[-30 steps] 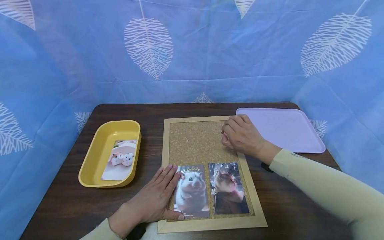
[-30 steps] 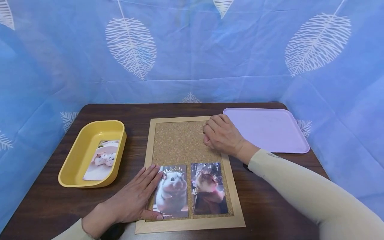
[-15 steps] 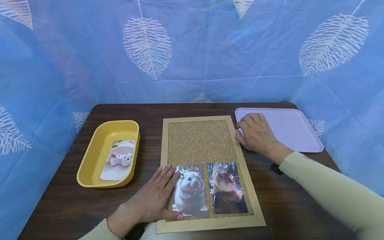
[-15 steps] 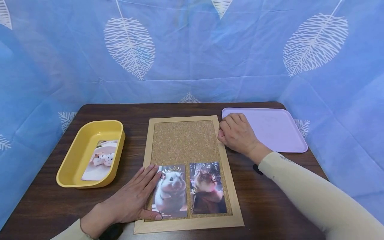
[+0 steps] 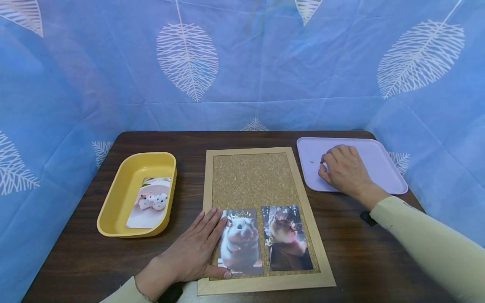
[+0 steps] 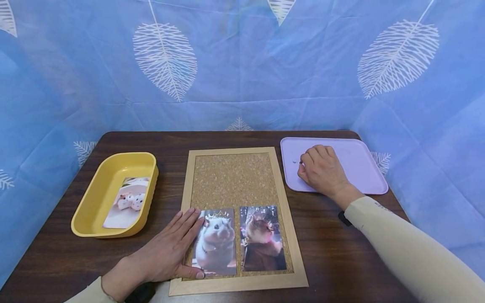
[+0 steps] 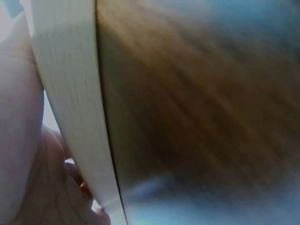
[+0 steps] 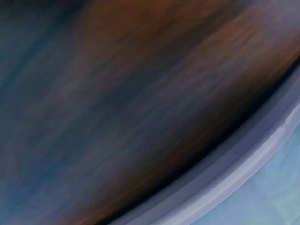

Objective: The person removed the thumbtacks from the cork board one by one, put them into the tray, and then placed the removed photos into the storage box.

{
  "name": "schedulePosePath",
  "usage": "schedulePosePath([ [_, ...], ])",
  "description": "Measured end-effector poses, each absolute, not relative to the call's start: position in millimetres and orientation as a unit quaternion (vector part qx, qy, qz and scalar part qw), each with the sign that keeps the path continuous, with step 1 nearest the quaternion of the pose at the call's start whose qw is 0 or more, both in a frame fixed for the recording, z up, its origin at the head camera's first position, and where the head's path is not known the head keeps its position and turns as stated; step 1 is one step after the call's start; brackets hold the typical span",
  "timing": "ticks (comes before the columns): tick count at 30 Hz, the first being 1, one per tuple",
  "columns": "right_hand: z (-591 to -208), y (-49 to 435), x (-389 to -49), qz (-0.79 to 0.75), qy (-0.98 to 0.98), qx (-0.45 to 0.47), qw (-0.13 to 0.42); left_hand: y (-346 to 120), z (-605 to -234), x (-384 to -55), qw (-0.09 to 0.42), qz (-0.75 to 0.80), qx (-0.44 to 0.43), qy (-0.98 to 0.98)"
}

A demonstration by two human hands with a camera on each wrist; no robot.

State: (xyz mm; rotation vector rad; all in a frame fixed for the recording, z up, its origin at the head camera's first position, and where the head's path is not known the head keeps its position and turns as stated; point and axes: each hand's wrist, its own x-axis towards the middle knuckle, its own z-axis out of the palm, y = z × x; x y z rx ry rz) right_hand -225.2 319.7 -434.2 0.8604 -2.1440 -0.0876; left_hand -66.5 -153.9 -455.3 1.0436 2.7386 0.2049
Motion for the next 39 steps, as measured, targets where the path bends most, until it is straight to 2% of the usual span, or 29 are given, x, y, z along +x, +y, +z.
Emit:
schedulePosePath([
  [14,-442,350,-224,-0.082,-0.891,0.307,0.325,-154,-455,-65,0.096,0.070,0.357,0.927],
  [23,-444,352,-222,-0.089,-0.900,0.299,0.305,-155,-456,-66,0.100,0.074,0.357,0.926],
  [39,-446,351,-222,-0.087,-0.900,0.300,0.304,-154,-456,-66,0.100,0.070,0.353,0.928],
])
